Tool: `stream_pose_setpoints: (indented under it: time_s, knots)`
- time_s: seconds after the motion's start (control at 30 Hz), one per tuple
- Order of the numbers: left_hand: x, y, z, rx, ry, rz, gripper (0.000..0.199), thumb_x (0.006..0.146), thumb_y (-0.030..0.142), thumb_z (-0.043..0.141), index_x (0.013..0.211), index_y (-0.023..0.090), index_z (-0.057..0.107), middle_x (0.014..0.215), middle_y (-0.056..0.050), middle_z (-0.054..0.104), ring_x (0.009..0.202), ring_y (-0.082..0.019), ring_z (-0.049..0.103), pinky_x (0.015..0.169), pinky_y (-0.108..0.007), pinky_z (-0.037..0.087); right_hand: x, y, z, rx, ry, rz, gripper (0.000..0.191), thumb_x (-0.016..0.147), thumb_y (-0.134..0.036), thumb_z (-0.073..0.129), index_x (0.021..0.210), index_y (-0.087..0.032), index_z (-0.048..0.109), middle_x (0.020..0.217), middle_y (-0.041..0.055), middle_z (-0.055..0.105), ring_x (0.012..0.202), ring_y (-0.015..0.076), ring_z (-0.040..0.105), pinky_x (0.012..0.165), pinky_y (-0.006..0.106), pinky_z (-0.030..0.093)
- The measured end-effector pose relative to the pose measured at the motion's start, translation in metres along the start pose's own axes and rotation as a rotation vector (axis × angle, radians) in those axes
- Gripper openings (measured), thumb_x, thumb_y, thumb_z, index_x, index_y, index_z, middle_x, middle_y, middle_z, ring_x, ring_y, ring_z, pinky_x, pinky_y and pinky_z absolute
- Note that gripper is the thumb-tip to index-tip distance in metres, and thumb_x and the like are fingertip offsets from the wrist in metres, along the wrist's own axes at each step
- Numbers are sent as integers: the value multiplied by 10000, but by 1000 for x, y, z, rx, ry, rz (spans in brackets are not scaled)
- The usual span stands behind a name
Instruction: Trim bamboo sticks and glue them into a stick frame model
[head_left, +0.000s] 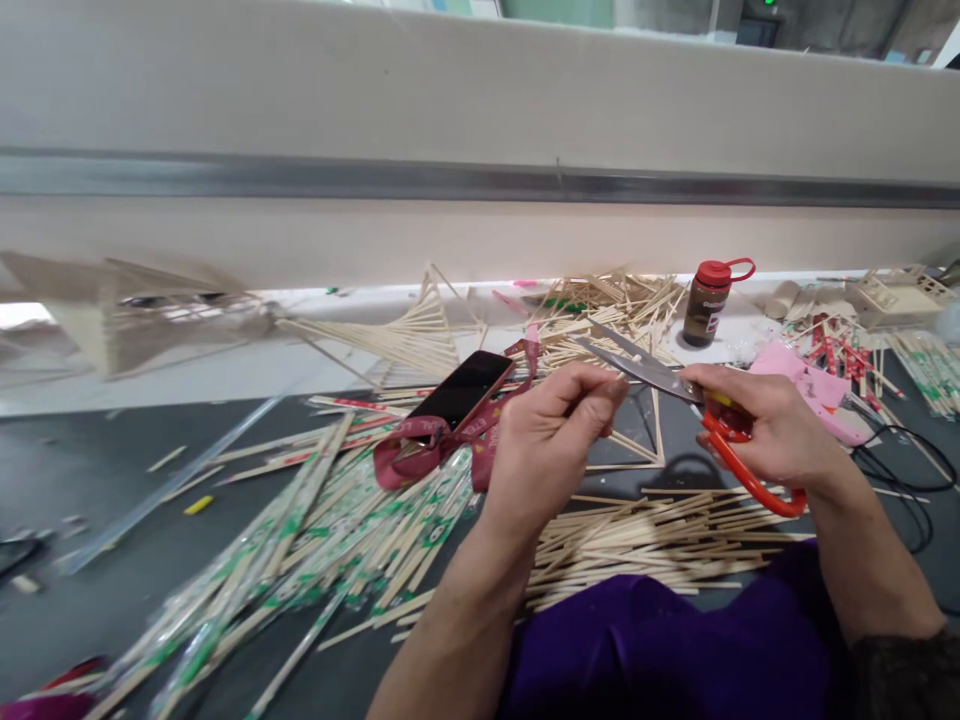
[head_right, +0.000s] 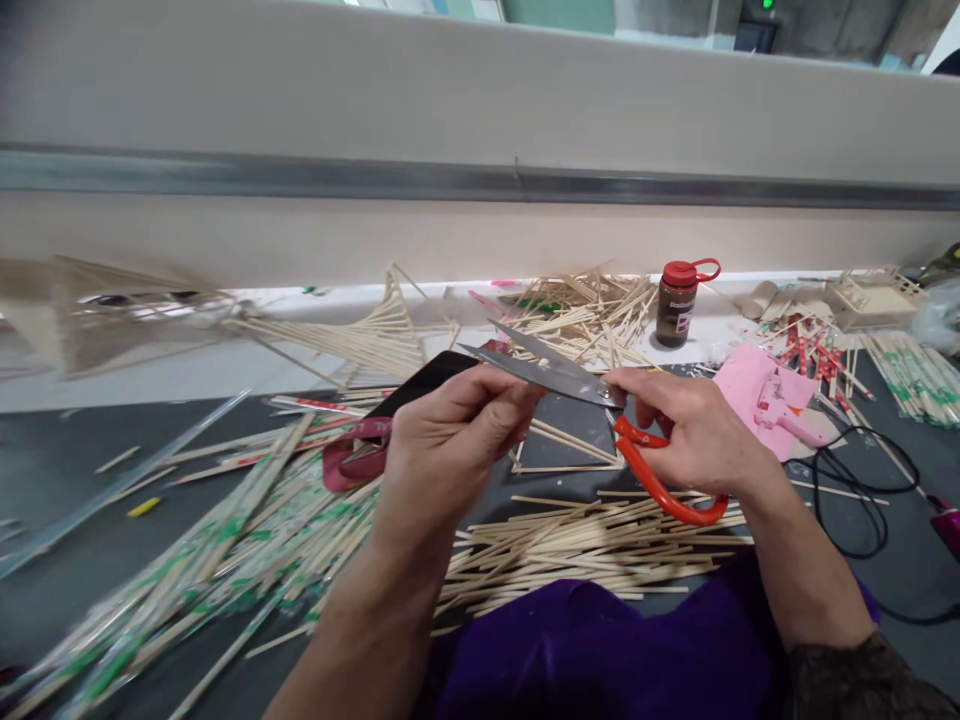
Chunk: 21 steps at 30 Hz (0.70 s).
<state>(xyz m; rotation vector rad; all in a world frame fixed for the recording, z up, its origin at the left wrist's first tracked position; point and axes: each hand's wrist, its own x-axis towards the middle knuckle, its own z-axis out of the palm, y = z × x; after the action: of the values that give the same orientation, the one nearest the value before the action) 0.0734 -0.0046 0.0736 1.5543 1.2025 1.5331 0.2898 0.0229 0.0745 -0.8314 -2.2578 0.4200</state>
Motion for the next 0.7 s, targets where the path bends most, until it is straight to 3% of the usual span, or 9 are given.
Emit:
stream_pose_setpoints:
  time_s: [0.17, 0.3, 0.43, 0.53, 0.7]
  knots:
    - [4, 1, -2, -243, -131, -247, 213, 758, 338, 728, 664, 179, 624, 503, 55, 461, 423, -54, 335, 389, -184, 220, -1, 5, -4, 3, -34, -6, 398, 839, -204, 601, 1229, -137, 648, 786, 7, 685, 597, 88, 529, 571, 217, 442]
    - [8, 0, -8, -346, -272, -457, 324, 689, 459, 793, 678, 169, 649, 447, 58, 439, 383, -38, 283, 366, -172, 137, -4, 8, -10, 2, -64, -30, 395, 831, -175, 573, 1214, -152, 665, 917, 48, 741, 600, 83, 555, 574, 218, 456]
    - [12, -7, -8, -414, -402, -589, 397, 629, 521, 814, 621, 171, 625, 391, 62, 421, 326, -20, 191, 348, -185, 81, -5, 10, -14, -9, -103, -22, 409, 824, -173, 561, 1219, -164, 668, 915, 43, 755, 594, 84, 568, 573, 215, 463]
    - [12, -10, -3, -321, -300, -458, 317, 709, 467, 751, 659, 174, 640, 450, 30, 516, 339, -40, 266, 349, -194, 157, -4, 11, -10, -29, -70, 0, 395, 829, -184, 560, 1210, -167, 666, 952, 48, 755, 609, 87, 576, 591, 220, 472]
    - [5, -13, 5, 140, 146, 28, 114, 768, 248, 714, 691, 193, 651, 599, 33, 608, 517, -82, 481, 494, -206, 381, 0, 7, 2, -71, -5, 39, 356, 845, -205, 571, 1190, -170, 653, 802, 15, 704, 630, 106, 580, 612, 231, 470]
